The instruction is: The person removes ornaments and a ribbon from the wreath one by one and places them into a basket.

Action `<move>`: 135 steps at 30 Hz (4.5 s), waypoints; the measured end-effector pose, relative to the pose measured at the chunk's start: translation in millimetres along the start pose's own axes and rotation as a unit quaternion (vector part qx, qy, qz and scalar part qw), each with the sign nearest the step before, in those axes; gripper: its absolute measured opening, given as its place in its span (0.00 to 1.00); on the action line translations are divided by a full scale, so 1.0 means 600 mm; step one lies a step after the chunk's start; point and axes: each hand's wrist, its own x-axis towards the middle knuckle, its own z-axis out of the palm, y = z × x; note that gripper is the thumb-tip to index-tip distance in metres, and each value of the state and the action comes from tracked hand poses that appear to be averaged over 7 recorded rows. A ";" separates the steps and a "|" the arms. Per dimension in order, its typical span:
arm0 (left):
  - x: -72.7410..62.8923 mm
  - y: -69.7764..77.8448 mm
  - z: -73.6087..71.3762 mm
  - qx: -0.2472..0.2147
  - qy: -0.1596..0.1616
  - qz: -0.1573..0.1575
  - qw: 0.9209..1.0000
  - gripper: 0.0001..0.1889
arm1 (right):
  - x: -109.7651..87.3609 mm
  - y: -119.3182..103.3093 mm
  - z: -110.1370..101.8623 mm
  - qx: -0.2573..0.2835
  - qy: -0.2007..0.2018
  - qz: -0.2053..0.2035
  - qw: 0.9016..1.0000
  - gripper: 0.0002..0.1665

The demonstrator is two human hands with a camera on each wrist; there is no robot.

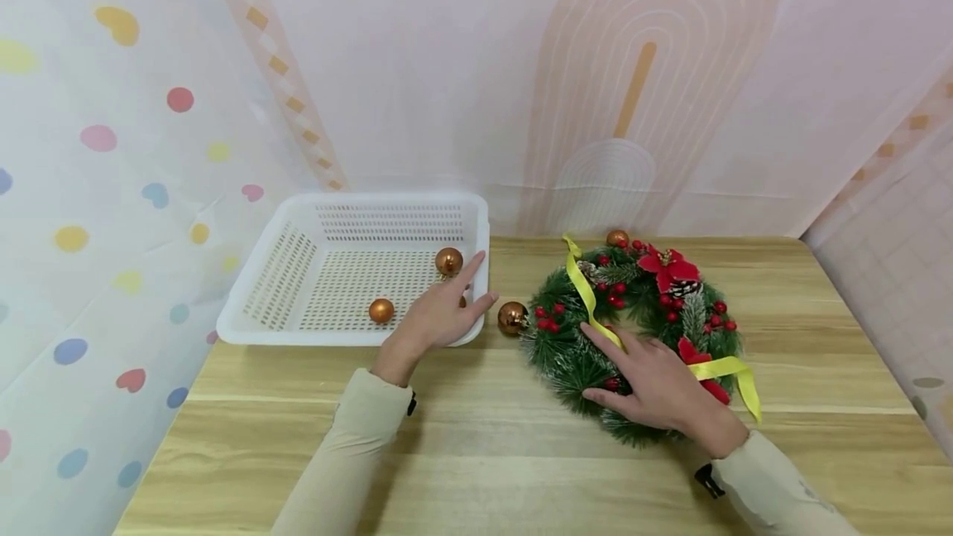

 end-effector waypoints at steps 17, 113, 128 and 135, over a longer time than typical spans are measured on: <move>-0.036 0.066 0.034 -0.167 0.225 0.221 0.934 0.13 | -0.010 0.015 0.000 -0.006 -0.001 -0.008 1.000 0.51; -0.023 0.084 0.138 -0.307 0.116 0.072 0.942 0.21 | -0.008 0.007 -0.001 0.027 -0.032 0.047 0.998 0.54; -0.028 0.095 0.128 -0.327 0.121 0.084 0.934 0.19 | -0.008 0.005 -0.001 0.024 -0.029 0.046 0.998 0.54; -0.031 0.100 0.111 -0.360 0.110 0.084 0.923 0.19 | -0.007 0.005 -0.001 0.020 -0.025 0.041 0.999 0.54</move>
